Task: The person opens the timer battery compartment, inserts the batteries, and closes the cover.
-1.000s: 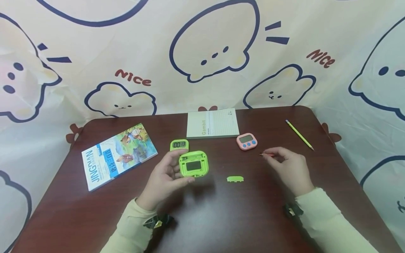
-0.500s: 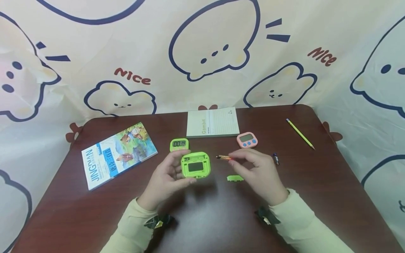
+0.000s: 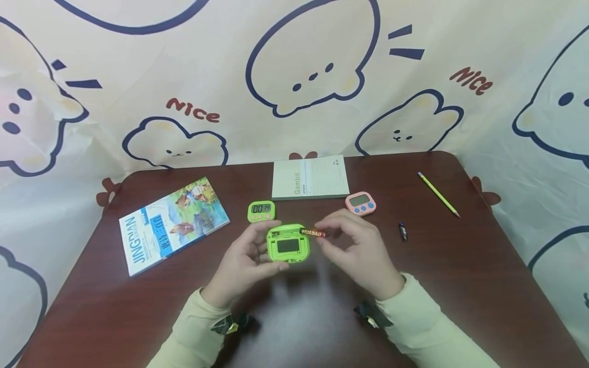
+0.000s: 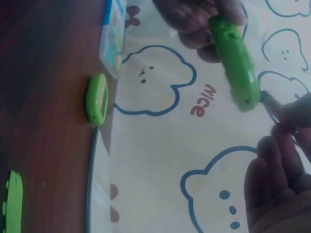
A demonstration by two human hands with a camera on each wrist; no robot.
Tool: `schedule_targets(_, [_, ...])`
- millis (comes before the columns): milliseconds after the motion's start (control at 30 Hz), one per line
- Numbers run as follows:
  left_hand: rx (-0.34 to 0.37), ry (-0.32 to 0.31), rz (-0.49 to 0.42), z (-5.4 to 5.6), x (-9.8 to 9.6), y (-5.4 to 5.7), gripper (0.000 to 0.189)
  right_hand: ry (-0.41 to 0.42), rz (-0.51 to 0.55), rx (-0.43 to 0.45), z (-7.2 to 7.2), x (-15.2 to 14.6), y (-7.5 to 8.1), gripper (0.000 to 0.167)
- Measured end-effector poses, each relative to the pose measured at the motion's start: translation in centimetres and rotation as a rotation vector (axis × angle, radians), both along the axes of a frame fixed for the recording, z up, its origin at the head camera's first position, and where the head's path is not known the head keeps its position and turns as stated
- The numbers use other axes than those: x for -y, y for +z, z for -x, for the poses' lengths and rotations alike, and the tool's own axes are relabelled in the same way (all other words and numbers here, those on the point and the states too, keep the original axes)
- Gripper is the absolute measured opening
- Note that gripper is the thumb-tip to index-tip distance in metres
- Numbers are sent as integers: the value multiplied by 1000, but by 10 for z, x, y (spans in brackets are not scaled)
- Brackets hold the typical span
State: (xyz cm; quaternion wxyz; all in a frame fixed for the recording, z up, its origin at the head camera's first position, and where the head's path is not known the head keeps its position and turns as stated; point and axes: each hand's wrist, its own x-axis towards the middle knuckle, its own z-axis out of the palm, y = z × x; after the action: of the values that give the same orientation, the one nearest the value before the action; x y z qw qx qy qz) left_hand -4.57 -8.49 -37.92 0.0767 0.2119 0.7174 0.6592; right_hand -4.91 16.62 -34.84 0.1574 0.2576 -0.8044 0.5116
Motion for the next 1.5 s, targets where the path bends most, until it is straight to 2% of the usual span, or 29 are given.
schedule_targets(233, [0,2,-8,0,0,0,75,23,118,-6,1,6,2,32])
schedule_targets(367, [-2,3,-7,0,-1,-1,75,1,140,-33,1,10,3,32])
schedule_targets(467, [-4,5,-8,0,0,0,75,-15,97,-63,0,11,4,40])
schedule_targets(533, [-6,2,-10,-1,0,1,73,11,84,-84,1,13,5,42])
schedule_targets(700, [-9,-10,7,-1,-1,3,72,107,37,-208,7,20,4,35])
schedule_targets(800, [-6,-15,20,-2,-2,4,72,117,-67,-273,10,23,4,26])
schedule_targets(867, [-8,-19,20,-2,-2,4,71,109,-150,-276,11,26,6,23])
schedule_targets(967, [-16,-24,22,-2,-2,3,70,104,-246,-247,12,31,9,21])
schedule_targets(1067, [-25,-28,28,-2,-2,2,70,105,-258,-200,13,34,11,23])
schedule_targets(1233, [-27,-23,26,-2,-2,3,72,63,-105,-67,10,28,8,25])
schedule_targets(1400, [-15,-11,24,-2,-2,4,73,11,47,173,7,20,3,23])
schedule_targets(1500, [-10,-14,27,-3,-2,4,74,33,100,272,5,18,0,22])
